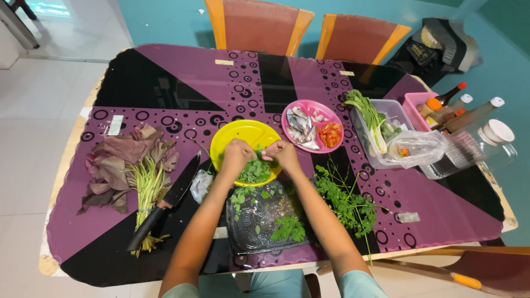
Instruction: The person picks leaves off stems by hand, placing the leaves into a yellow plate and the stems onto a black tray. They then pick more leaves from a different bunch of greens, adding them to the yellow plate.
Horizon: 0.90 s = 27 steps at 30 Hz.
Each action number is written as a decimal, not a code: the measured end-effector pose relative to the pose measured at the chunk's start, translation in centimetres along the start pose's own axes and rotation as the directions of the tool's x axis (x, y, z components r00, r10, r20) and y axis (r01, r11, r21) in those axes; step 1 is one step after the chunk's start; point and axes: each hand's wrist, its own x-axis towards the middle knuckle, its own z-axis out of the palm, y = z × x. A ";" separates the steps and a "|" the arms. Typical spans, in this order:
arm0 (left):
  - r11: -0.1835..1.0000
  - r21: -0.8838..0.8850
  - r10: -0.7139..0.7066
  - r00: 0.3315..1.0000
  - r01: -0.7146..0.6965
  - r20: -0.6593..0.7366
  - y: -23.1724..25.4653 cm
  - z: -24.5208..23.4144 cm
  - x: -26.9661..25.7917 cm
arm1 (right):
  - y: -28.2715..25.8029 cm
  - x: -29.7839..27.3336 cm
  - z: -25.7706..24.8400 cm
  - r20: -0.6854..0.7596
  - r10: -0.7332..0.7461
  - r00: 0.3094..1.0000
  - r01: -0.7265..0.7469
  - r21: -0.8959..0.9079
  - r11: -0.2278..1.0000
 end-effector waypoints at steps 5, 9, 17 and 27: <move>0.989 0.137 0.059 0.998 -0.059 0.004 3.6 -1.5 -0.9 | -1.1 -0.3 0.8 -0.008 -0.042 0.999 0.035 -0.383 0.923; 0.975 0.208 0.082 0.997 -0.080 -0.003 0.3 0.6 -1.3 | 2.2 1.1 0.2 0.061 -0.461 0.885 0.437 -0.450 0.779; 0.931 0.345 0.166 0.979 -0.118 -0.115 5.3 -1.5 -1.4 | -7.8 -5.6 2.4 -0.075 -0.246 0.966 0.105 -0.758 0.644; 0.942 0.239 0.256 0.965 -0.236 -0.058 11.1 3.9 -3.5 | -7.0 -17.6 -14.4 -0.374 -0.036 0.927 -0.357 -0.907 0.224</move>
